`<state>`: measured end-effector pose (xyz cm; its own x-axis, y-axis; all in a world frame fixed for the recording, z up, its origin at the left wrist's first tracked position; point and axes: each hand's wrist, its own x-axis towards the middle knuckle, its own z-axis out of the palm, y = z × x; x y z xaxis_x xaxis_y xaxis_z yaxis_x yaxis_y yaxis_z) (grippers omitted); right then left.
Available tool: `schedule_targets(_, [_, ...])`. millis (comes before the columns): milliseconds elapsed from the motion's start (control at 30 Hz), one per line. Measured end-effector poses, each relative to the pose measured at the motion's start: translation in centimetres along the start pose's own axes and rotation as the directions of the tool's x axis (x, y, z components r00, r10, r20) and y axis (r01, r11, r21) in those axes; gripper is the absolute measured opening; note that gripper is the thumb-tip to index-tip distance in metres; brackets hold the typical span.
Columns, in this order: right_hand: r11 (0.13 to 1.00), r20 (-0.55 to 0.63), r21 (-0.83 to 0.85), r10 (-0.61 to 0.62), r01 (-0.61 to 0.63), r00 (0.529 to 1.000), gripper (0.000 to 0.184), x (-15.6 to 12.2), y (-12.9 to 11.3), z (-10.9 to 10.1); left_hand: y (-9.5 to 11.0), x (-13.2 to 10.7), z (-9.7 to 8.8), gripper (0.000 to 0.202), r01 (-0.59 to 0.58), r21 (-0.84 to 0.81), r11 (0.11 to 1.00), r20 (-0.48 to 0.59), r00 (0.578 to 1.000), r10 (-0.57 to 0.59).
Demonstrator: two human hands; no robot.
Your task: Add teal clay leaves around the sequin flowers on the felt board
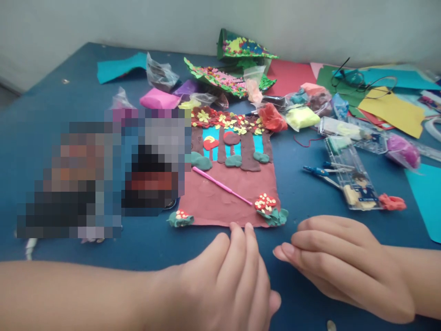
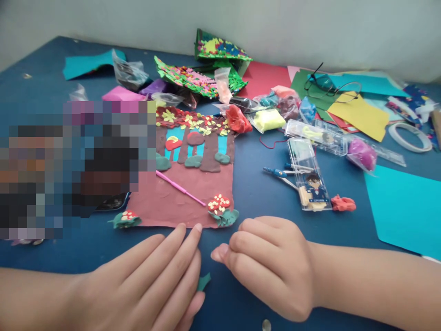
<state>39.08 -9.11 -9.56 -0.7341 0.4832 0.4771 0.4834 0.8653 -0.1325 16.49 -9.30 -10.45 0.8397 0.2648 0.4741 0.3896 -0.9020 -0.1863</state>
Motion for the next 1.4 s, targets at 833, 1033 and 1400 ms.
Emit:
schedule_targets(833, [0.994,0.029,0.095,-0.05,0.047,0.998,0.029,0.2,0.5,0.4,-0.3,0.1,0.2,0.035,-0.045,0.021,0.999,-0.03,0.998,0.046])
schedule_targets(1033, [0.997,0.005,0.052,-0.061,0.06,0.998,0.028,0.1,0.6,0.3,-0.2,0.1,0.1,0.034,-0.049,0.018,0.999,-0.041,0.998,0.05])
schedule_targets(1400, [0.998,0.07,0.028,0.054,-0.056,0.996,0.026,-0.5,-0.4,-0.2,-0.2,0.0,-0.1,0.035,-0.034,0.001,0.999,-0.014,0.999,0.034])
